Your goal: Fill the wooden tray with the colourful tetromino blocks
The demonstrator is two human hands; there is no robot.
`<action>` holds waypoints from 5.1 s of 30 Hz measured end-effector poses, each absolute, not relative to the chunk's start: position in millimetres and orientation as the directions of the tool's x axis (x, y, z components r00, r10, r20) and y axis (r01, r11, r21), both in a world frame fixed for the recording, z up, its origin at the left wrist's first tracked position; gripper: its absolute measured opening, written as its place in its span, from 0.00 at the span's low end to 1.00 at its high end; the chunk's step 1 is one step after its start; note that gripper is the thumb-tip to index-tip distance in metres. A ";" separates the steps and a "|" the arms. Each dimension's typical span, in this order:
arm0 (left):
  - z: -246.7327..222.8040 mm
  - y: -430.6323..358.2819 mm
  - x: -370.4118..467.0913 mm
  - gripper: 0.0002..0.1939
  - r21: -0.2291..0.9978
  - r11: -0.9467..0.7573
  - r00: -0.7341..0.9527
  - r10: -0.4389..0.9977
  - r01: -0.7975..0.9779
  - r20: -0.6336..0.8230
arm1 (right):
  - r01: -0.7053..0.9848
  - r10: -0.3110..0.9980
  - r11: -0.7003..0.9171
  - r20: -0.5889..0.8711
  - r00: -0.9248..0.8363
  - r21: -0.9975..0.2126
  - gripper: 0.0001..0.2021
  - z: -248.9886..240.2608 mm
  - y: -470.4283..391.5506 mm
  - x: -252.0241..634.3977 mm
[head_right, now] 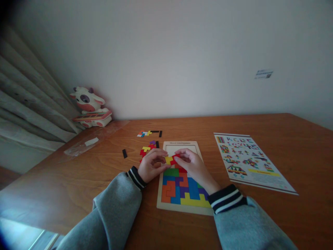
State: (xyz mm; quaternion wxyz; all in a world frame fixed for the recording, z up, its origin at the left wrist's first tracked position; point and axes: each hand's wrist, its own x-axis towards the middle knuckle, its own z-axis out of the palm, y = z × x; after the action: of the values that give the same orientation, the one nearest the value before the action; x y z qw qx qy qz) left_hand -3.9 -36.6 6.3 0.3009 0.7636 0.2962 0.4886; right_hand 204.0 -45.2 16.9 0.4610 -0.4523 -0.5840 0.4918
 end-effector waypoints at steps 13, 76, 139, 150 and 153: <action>3.6 -35.2 -5.4 0.20 0.777 -0.603 0.334 0.781 0.182 0.528 | 0.080 0.987 0.119 0.109 -0.116 -0.990 0.22 21.5 -45.7 206.7; 19.4 -51.0 4.0 0.19 0.064 -0.639 0.577 0.729 0.766 0.369 | 0.589 0.885 0.466 0.358 -0.298 -0.660 0.06 5.8 -38.5 215.4; 21.9 -53.0 -3.1 0.20 0.159 -0.839 0.768 0.541 0.520 0.342 | 0.627 0.920 0.387 0.325 -0.218 -0.676 0.10 12.4 -32.9 243.8; 20.9 -51.8 -2.1 0.19 0.186 -0.842 0.766 0.538 0.506 0.352 | 0.633 0.888 0.457 0.365 -0.281 -0.625 0.13 17.4 -33.8 259.8; 20.6 -51.5 -2.1 0.19 0.179 -0.843 0.766 0.536 0.507 0.355 | 0.627 0.859 0.512 0.355 -0.369 -0.587 0.09 16.3 -35.7 254.9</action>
State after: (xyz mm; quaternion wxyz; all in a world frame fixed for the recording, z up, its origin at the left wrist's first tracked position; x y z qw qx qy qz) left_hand -2.1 -51.5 20.6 0.0364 0.9389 0.2779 0.1998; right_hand 254.9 -35.7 16.3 0.3225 -0.4599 -0.8075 0.1800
